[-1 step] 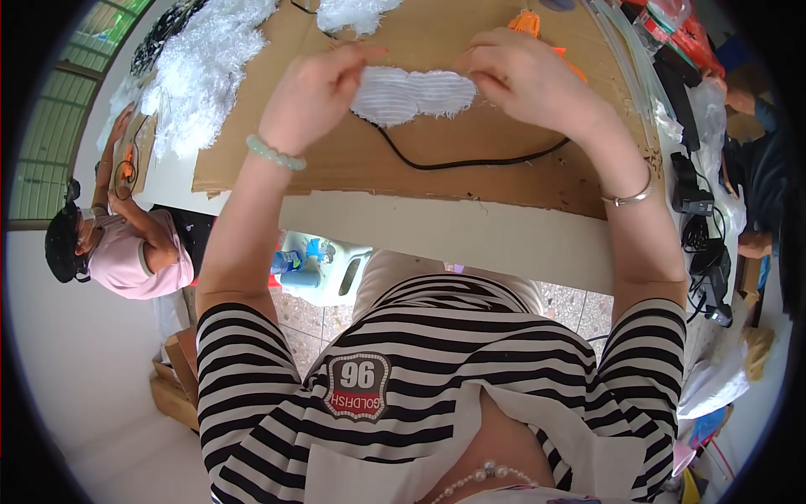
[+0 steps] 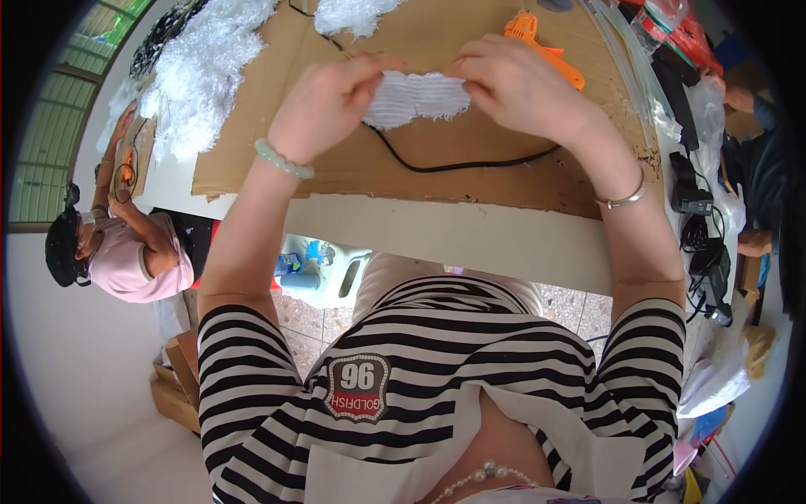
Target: Using a hot glue gun to attach white fiberfill stuffing to white fabric base pieces.
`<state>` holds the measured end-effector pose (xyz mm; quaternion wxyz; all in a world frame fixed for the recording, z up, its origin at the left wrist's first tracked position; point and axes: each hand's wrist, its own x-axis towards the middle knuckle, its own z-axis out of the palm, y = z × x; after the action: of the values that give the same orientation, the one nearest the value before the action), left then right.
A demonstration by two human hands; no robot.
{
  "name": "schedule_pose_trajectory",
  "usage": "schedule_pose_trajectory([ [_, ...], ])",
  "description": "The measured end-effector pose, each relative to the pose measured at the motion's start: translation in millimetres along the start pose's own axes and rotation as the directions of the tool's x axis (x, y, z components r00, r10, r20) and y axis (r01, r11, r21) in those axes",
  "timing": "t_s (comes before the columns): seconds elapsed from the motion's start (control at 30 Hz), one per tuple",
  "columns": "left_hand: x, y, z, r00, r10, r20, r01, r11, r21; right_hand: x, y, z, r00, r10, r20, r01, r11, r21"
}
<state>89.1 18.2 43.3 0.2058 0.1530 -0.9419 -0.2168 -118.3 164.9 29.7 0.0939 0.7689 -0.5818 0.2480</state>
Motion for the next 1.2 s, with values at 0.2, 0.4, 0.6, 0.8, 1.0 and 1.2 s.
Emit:
schedule_pose_trajectory([
  [0.2,0.5,9.9,40.3,0.917,0.394,0.061,-0.398,0.912,0.102,-3.6,-8.9,13.7,0.994,-0.018,0.112,0.039,0.98,-0.193],
  [0.4,5.6,13.9,34.3,0.932,0.353,0.084,-0.36,0.928,0.097,3.3,12.6,-41.0,0.971,0.214,-0.103,-0.217,0.976,-0.019],
  [0.6,20.4,14.9,30.5,0.95,0.313,-0.005,-0.311,0.946,0.092,1.6,119.0,-74.4,0.82,0.57,-0.052,-0.572,0.821,-0.006],
  [0.8,17.1,-1.4,28.6,0.84,0.357,-0.409,-0.343,0.933,0.111,4.6,218.2,-51.5,0.648,0.761,-0.019,-0.753,0.638,-0.161],
  [1.0,16.6,-12.5,30.5,0.793,0.399,-0.46,-0.376,0.915,0.145,28.9,234.6,2.9,0.735,0.663,-0.142,-0.664,0.661,-0.35],
  [1.2,19.1,-20.0,23.7,0.68,0.512,-0.524,-0.504,0.847,0.173,38.5,218.2,0.2,0.839,0.533,0.108,-0.427,0.768,-0.478],
])
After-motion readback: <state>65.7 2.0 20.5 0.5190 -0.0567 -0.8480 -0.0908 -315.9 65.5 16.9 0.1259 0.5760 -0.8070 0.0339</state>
